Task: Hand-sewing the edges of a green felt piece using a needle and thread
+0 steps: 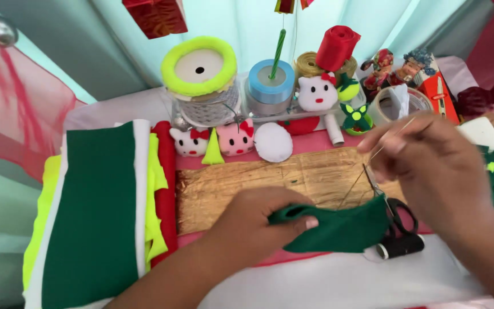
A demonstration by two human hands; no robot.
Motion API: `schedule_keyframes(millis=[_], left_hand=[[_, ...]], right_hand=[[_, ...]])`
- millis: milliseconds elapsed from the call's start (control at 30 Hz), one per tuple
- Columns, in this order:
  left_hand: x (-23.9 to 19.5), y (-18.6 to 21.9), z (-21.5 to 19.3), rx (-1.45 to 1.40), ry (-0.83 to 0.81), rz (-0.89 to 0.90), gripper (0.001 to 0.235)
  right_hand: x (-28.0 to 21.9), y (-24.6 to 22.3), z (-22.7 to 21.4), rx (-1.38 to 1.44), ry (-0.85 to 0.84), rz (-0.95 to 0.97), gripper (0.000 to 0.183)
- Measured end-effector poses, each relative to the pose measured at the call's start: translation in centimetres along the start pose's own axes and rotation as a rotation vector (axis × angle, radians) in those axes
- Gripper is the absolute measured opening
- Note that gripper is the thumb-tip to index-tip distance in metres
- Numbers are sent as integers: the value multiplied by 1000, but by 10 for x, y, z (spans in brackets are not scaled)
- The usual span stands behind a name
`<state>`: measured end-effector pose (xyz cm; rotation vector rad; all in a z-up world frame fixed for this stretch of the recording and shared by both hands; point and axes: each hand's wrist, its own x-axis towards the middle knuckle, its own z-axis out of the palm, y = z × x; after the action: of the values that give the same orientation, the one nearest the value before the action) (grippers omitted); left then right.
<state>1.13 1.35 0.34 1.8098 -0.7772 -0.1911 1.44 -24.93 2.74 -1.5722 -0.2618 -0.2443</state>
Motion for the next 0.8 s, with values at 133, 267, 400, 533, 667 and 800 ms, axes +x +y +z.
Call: schedule_keyframes(millis=[133, 267, 400, 533, 667, 800], left_hand=[[2, 16, -11, 52, 121, -106, 27], [8, 57, -25, 37, 160, -336, 26], [23, 65, -37, 63, 233, -276, 29], [29, 48, -46, -59, 318, -348, 31], [24, 6, -54, -14, 263, -421, 18], [19, 1, -58, -223, 257, -448, 28]], right_hand=[[1, -25, -15, 278, 214, 141, 15], [-11, -41, -27, 456, 259, 146, 15], [2, -61, -20, 742, -21, -2, 13], [31, -66, 11, 504, 611, -67, 12], [53, -38, -18, 568, 777, 170, 6], [54, -29, -54, 559, 857, 113, 13]])
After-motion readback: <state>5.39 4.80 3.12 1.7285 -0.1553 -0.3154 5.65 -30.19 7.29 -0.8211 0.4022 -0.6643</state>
